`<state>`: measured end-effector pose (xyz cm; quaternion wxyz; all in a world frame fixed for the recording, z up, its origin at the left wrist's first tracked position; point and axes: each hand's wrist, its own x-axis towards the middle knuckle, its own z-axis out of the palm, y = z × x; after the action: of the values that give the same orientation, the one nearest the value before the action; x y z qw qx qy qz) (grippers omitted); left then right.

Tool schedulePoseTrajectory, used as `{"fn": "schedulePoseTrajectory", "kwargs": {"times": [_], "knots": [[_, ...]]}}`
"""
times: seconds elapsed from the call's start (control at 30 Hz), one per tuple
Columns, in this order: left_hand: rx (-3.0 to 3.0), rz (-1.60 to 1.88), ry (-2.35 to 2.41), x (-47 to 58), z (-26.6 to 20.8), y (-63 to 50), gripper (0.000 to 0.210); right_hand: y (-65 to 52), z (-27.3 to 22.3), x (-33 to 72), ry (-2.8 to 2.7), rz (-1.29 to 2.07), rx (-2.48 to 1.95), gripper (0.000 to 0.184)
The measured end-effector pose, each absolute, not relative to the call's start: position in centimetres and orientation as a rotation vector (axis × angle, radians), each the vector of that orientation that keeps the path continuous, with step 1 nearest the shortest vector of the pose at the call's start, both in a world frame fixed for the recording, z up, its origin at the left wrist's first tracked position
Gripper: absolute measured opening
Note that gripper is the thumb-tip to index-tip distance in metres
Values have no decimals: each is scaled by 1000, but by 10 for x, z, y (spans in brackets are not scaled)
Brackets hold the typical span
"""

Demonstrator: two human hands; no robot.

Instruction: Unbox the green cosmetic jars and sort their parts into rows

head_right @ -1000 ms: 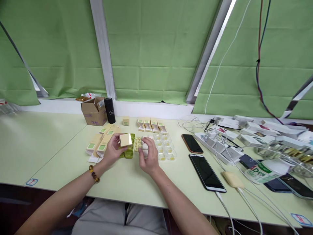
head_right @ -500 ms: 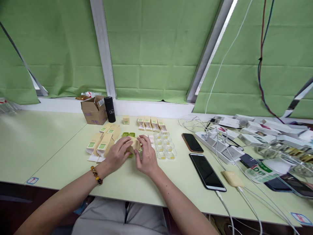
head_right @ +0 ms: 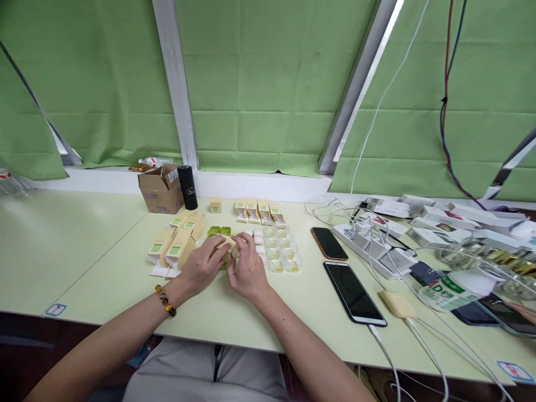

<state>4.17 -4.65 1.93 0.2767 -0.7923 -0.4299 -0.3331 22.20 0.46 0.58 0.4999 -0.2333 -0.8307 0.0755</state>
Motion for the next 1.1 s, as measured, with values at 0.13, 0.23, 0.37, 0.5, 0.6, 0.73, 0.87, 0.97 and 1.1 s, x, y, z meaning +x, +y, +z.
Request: {"fn": "schedulePoseTrajectory", "kwargs": {"times": [0.13,0.23,0.37,0.5,0.6,0.73,0.87,0.97,1.1], "knots": [[-2153,-924,-1196,43,16,-46,43,7,4,220,-1967,180,-539,75],[-2172,-951,-1239,43,14,-46,47,9,3,220,-1956,169,-523,76],[-2205,-951,-1278,43,13,-46,52,10,1,220,-1944,145,-495,77],[-2209,-977,-1281,42,13,-47,53,11,-1,220,-1935,130,-486,75],[-2220,-998,-1288,41,13,-47,55,13,-2,221,-1923,115,-476,74],[-2218,-1035,-1317,39,13,-48,58,16,1,224,-1861,134,-487,70],[-2217,-1088,-1333,37,11,-48,63,16,6,224,-1768,175,-474,59],[-2239,-1157,-1337,34,9,-46,62,18,10,225,-1701,195,-472,48],[-2296,-1133,-1356,34,11,-46,45,22,15,229,-1628,73,-500,39]]}}
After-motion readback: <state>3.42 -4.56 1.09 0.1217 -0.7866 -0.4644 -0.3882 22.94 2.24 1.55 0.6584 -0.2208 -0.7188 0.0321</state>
